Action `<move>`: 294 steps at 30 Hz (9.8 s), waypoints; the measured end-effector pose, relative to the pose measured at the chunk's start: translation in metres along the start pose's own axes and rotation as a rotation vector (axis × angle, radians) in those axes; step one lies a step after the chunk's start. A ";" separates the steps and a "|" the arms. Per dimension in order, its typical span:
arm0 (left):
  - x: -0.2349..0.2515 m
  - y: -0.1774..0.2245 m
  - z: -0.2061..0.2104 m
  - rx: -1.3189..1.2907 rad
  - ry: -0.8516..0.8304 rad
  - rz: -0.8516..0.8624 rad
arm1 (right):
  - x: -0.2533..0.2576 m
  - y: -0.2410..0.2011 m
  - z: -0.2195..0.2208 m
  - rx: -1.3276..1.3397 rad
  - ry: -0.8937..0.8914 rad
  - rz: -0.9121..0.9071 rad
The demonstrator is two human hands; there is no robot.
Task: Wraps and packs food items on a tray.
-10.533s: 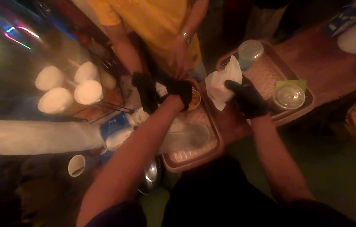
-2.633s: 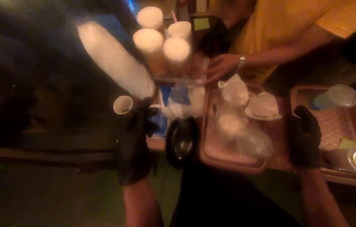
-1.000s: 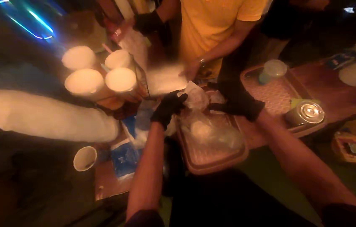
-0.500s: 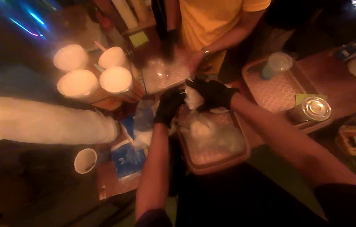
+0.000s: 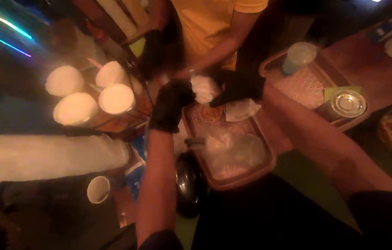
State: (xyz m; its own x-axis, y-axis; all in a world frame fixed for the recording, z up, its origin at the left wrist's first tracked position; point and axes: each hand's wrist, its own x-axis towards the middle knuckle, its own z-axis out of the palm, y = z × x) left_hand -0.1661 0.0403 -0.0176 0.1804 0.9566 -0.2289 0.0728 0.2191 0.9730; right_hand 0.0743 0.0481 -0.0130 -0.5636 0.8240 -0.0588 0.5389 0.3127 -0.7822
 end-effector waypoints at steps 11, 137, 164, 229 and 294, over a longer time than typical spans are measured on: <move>-0.018 0.063 0.008 -0.023 -0.083 0.188 | -0.035 -0.020 -0.019 0.820 -0.043 -0.217; -0.142 0.100 0.137 0.150 0.127 0.527 | -0.179 -0.039 0.022 0.279 0.905 -0.539; -0.116 0.098 0.119 0.809 0.006 1.049 | -0.170 -0.047 0.003 1.499 0.279 0.026; -0.013 -0.007 -0.004 0.389 -0.126 0.034 | -0.033 -0.009 0.016 -0.017 0.109 0.132; -0.080 -0.076 -0.015 0.163 0.269 0.209 | -0.114 0.005 0.053 -0.242 0.586 0.189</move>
State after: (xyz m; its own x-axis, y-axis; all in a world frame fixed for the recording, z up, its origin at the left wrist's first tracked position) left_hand -0.2009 -0.0499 -0.0726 -0.0547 0.9984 0.0109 0.2212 0.0015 0.9752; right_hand 0.1084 -0.0693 -0.0432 -0.0477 0.9744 0.2195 0.7594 0.1781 -0.6258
